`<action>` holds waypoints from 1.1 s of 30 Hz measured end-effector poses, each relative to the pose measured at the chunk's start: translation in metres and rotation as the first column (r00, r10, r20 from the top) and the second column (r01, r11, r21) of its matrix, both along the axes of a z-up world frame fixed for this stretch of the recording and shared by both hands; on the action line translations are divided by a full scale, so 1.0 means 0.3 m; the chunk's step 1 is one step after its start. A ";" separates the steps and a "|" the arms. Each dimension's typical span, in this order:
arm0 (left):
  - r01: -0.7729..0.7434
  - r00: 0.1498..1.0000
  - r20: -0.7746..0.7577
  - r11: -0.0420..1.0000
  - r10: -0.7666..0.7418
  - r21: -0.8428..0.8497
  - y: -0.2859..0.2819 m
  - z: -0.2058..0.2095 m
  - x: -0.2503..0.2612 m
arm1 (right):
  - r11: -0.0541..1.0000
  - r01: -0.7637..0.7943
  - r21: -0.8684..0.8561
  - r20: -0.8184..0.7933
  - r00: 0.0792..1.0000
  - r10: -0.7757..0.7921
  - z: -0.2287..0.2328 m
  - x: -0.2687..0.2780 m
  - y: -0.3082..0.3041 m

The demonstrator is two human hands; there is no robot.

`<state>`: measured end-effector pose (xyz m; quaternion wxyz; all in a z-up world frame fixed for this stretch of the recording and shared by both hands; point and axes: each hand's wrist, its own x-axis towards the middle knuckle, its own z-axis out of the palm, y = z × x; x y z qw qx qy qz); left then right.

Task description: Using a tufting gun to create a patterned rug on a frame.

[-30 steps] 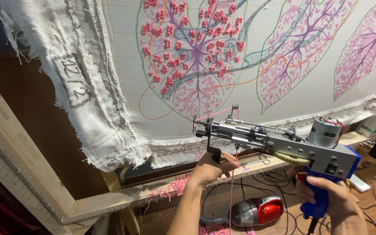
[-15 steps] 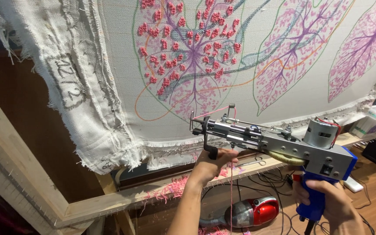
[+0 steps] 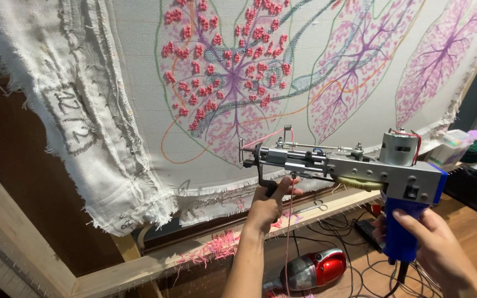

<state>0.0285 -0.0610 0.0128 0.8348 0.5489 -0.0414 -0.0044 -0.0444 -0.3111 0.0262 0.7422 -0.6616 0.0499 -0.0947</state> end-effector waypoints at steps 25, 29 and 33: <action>-0.173 0.982 0.091 0.981 0.165 0.087 0.025 0.044 0.043 | 0.946 -0.312 -0.087 0.038 0.948 0.316 0.065 0.241 -0.023; -0.190 0.978 0.100 0.978 0.182 0.082 0.038 0.037 0.050 | 0.943 -0.328 -0.059 -0.002 0.944 0.329 0.066 0.250 -0.018; -0.174 0.977 0.135 0.983 0.166 0.050 0.038 0.030 0.053 | 0.919 -0.394 -0.005 -0.046 0.918 0.393 0.080 0.234 -0.042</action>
